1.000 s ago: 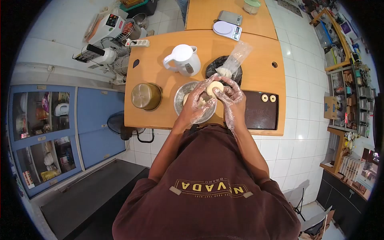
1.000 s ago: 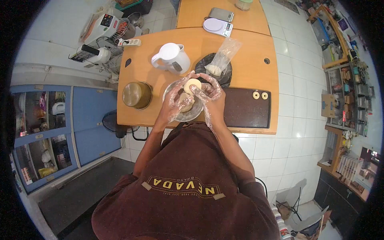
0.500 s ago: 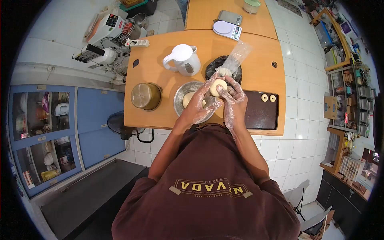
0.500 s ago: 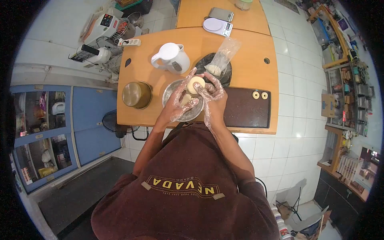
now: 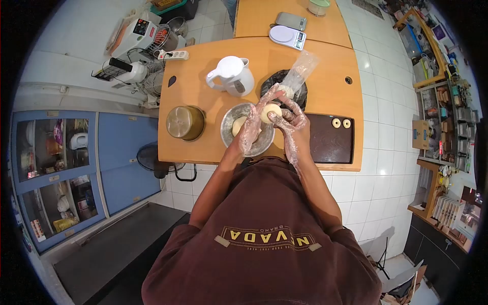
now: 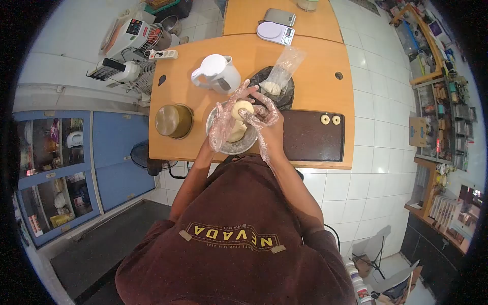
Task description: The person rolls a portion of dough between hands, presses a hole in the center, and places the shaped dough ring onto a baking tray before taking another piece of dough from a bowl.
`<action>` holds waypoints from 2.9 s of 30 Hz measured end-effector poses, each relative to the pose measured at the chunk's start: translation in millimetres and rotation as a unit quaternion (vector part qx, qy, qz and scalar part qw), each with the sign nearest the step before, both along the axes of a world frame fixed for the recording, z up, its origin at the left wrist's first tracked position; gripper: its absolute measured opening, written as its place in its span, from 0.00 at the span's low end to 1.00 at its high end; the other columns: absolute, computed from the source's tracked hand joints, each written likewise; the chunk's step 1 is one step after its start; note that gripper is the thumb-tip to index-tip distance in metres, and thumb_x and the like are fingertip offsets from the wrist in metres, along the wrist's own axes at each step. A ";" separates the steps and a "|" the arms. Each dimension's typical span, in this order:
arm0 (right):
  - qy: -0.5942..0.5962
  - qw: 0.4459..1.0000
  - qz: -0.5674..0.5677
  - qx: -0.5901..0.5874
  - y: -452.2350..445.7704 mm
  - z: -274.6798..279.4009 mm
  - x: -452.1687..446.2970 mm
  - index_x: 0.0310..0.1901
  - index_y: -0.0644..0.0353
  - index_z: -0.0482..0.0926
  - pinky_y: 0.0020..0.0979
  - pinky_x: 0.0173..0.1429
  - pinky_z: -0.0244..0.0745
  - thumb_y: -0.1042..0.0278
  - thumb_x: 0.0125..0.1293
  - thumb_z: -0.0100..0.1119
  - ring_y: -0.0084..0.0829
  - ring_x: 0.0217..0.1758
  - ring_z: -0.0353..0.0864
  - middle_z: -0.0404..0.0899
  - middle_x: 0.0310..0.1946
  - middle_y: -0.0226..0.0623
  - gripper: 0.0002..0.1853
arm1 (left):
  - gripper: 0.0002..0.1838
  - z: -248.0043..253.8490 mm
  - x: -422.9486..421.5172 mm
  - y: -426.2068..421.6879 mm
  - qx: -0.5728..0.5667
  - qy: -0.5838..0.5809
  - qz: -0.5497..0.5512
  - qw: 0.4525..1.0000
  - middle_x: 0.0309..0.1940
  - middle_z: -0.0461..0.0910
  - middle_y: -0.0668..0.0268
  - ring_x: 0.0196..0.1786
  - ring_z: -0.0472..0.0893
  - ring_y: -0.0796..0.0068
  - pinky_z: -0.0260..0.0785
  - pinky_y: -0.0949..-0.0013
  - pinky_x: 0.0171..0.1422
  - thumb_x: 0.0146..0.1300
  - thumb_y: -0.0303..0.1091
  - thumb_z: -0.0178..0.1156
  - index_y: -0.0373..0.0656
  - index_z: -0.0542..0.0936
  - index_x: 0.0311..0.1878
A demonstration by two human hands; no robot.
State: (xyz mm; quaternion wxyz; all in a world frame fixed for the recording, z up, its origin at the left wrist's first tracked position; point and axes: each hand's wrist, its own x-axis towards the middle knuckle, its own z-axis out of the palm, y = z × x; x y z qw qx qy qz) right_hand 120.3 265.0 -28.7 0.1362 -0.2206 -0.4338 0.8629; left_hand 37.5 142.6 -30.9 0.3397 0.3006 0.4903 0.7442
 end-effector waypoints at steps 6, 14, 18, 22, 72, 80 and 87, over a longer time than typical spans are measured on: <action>-0.001 1.000 -0.008 0.024 -0.6 5.6 -0.4 0.70 0.67 0.73 0.28 0.56 0.82 0.82 0.67 0.70 0.25 0.51 0.87 0.87 0.47 0.38 0.30 | 0.50 -20.2 -6.3 3.3 0.025 0.004 -0.003 1.000 0.83 0.59 0.60 0.84 0.57 0.62 0.46 0.57 0.87 0.76 0.75 0.33 0.43 0.52 0.86; 0.008 0.998 -0.052 -0.039 -5.9 9.0 -3.3 0.68 0.65 0.75 0.25 0.49 0.80 0.81 0.68 0.70 0.23 0.50 0.86 0.88 0.51 0.37 0.27 | 0.50 -14.3 -3.5 6.4 0.027 0.041 0.028 0.998 0.84 0.57 0.58 0.85 0.54 0.60 0.40 0.55 0.88 0.76 0.75 0.32 0.44 0.51 0.86; 0.017 0.999 -0.029 -0.023 -4.8 9.8 -2.3 0.67 0.66 0.75 0.27 0.53 0.84 0.79 0.68 0.71 0.25 0.51 0.87 0.87 0.47 0.39 0.26 | 0.50 -3.0 2.8 2.1 -0.009 0.036 0.027 0.999 0.84 0.56 0.58 0.85 0.54 0.59 0.42 0.54 0.88 0.76 0.76 0.30 0.45 0.51 0.87; 0.002 1.000 -0.014 0.019 -5.1 7.5 -2.1 0.65 0.66 0.76 0.27 0.52 0.83 0.79 0.68 0.71 0.24 0.49 0.87 0.87 0.45 0.37 0.25 | 0.50 -3.7 -0.6 2.8 0.012 0.015 0.017 1.000 0.84 0.56 0.59 0.85 0.55 0.60 0.44 0.54 0.87 0.76 0.76 0.29 0.46 0.50 0.87; 0.026 1.000 -0.002 -0.001 -11.8 2.1 -1.3 0.62 0.66 0.79 0.27 0.59 0.82 0.80 0.66 0.73 0.24 0.54 0.85 0.86 0.52 0.37 0.24 | 0.50 4.0 -9.3 13.6 -0.007 0.005 0.051 0.999 0.77 0.68 0.62 0.73 0.71 0.64 0.62 0.60 0.80 0.77 0.76 0.24 0.42 0.59 0.83; 0.022 0.998 -0.039 -0.034 -13.6 9.8 -1.2 0.64 0.65 0.77 0.27 0.56 0.83 0.81 0.67 0.71 0.24 0.52 0.86 0.86 0.49 0.37 0.25 | 0.49 -5.9 -3.8 15.7 0.015 -0.041 0.040 0.998 0.78 0.66 0.61 0.78 0.66 0.64 0.58 0.60 0.83 0.78 0.74 0.22 0.44 0.57 0.84; 0.019 1.000 0.016 0.014 -8.9 4.5 -0.2 0.63 0.65 0.77 0.27 0.59 0.81 0.80 0.65 0.74 0.23 0.53 0.85 0.85 0.51 0.36 0.25 | 0.48 -4.2 -10.8 14.1 0.006 -0.009 0.052 0.999 0.77 0.68 0.61 0.72 0.69 0.66 0.62 0.61 0.79 0.78 0.74 0.22 0.44 0.59 0.83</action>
